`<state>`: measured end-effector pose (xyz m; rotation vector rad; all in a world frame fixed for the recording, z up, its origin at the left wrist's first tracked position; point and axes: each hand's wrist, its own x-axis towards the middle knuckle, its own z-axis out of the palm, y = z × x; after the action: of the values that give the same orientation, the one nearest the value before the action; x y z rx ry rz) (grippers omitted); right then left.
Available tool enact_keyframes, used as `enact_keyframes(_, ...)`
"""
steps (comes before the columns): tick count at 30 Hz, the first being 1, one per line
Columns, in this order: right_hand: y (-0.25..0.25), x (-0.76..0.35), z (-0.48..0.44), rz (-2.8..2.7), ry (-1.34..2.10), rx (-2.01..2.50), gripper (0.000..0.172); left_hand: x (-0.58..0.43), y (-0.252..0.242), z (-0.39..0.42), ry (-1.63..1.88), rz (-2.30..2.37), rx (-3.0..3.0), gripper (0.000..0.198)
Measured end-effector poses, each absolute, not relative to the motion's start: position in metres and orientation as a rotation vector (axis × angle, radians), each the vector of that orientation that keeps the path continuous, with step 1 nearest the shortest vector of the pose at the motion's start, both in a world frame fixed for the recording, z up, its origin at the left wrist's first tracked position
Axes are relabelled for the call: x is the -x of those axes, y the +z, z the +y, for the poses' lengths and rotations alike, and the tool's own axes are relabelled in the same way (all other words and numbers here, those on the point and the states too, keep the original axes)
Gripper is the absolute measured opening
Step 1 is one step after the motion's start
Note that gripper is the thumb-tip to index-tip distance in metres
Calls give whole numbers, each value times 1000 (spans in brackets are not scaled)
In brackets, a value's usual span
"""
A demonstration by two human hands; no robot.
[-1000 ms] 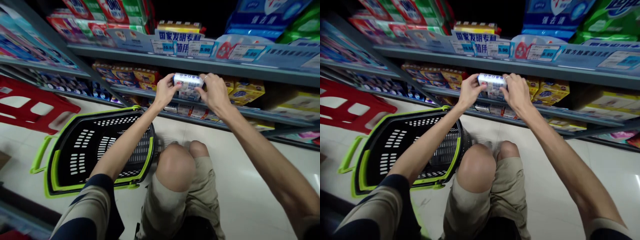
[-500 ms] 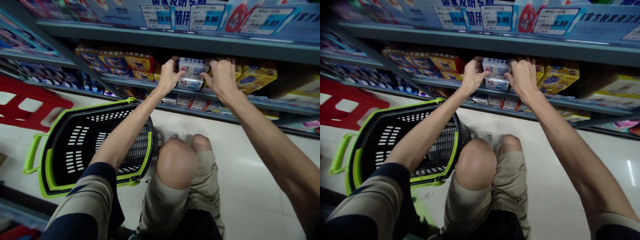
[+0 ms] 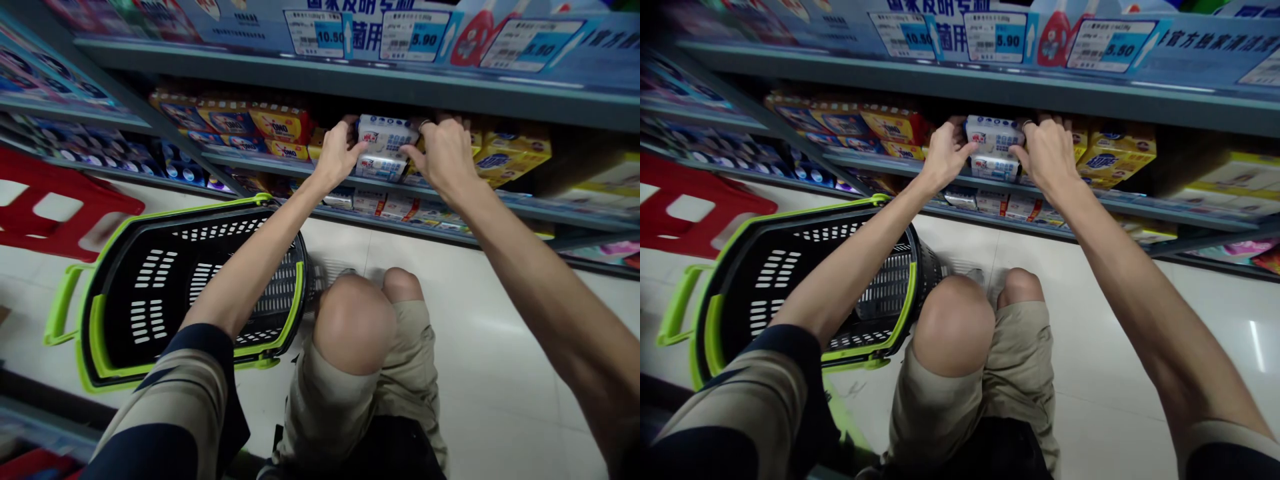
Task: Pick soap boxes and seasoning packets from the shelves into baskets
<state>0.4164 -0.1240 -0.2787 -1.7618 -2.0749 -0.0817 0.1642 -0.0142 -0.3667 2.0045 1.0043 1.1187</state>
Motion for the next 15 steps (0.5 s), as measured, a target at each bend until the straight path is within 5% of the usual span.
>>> enact_keyframes(7,-336,-411,-202,-1781,-55,1428,38,-150,-350,-119,1287,1317,-1872,40)
enact_keyframes(15,-412,-385,-161,-1507,193,1641,45,-173,-391,-93,1185,1434,-1902,27)
